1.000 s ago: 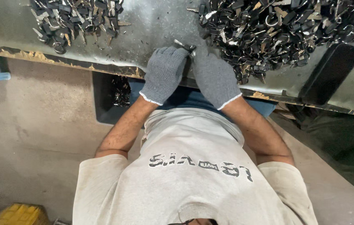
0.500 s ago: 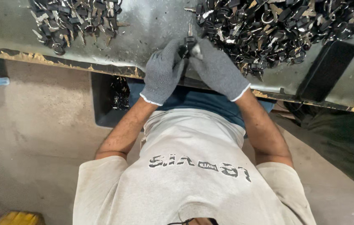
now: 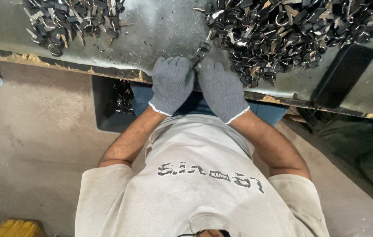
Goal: The person sorts through a large pile of keys on a workbench, picking up individual keys with gloved hands and placing them into a bin below the table. The person continues handling keys one at a time throughout the episode.
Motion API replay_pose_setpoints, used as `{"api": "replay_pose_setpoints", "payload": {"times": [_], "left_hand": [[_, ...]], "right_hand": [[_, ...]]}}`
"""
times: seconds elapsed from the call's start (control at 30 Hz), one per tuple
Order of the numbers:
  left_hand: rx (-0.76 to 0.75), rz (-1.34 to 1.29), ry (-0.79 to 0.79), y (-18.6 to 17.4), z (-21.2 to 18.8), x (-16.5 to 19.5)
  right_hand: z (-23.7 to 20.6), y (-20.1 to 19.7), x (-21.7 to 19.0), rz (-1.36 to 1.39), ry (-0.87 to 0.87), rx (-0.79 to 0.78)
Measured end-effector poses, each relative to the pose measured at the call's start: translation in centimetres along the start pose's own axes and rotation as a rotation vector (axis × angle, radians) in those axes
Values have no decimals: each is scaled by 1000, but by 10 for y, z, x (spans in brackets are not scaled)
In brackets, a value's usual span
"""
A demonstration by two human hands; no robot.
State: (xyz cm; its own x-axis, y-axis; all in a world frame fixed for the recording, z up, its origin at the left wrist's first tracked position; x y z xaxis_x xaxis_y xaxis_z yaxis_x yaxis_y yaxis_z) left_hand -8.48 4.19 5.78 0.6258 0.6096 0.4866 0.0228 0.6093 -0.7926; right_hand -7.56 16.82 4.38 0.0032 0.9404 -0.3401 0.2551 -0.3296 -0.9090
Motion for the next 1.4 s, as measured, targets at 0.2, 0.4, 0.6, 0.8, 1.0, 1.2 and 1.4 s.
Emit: {"api": "replay_pose_setpoints", "payload": {"times": [0.2,0.4,0.6,0.8,1.0,1.2,1.4], "left_hand": [[-17,6,-1,1,3,0],[158,86,-78,-40,10,-14],[259,282,99,-43,56,-19],[31,-83,-94,14,82,-57],[-90,-459,-162,4,37,-9],[-118,-30,-76,-10,32,-3],[-118,-105,-81,-3,17,-14]], "right_hand": [[6,-8,-4,12,-46,10],[7,9,6,39,15,-53],[4,4,-1,-69,-31,119],[-2,8,4,24,0,16],[-11,5,0,122,-168,-41],[-6,5,18,95,113,-48],[7,-8,5,252,-49,-13]]}}
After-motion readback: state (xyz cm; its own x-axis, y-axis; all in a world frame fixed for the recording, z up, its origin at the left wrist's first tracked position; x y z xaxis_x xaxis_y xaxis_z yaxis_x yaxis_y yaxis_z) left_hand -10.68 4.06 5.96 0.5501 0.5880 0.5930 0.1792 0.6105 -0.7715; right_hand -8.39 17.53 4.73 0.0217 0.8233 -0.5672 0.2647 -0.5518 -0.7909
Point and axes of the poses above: each hand's wrist, its own z-axis towards the middle knuckle, its own y-axis out of the palm, x = y × z, the point moved 9 cm from there along z, towards the middle knuckle, and after that the axes turned 14 degrees about y, right-handed, at the moved point
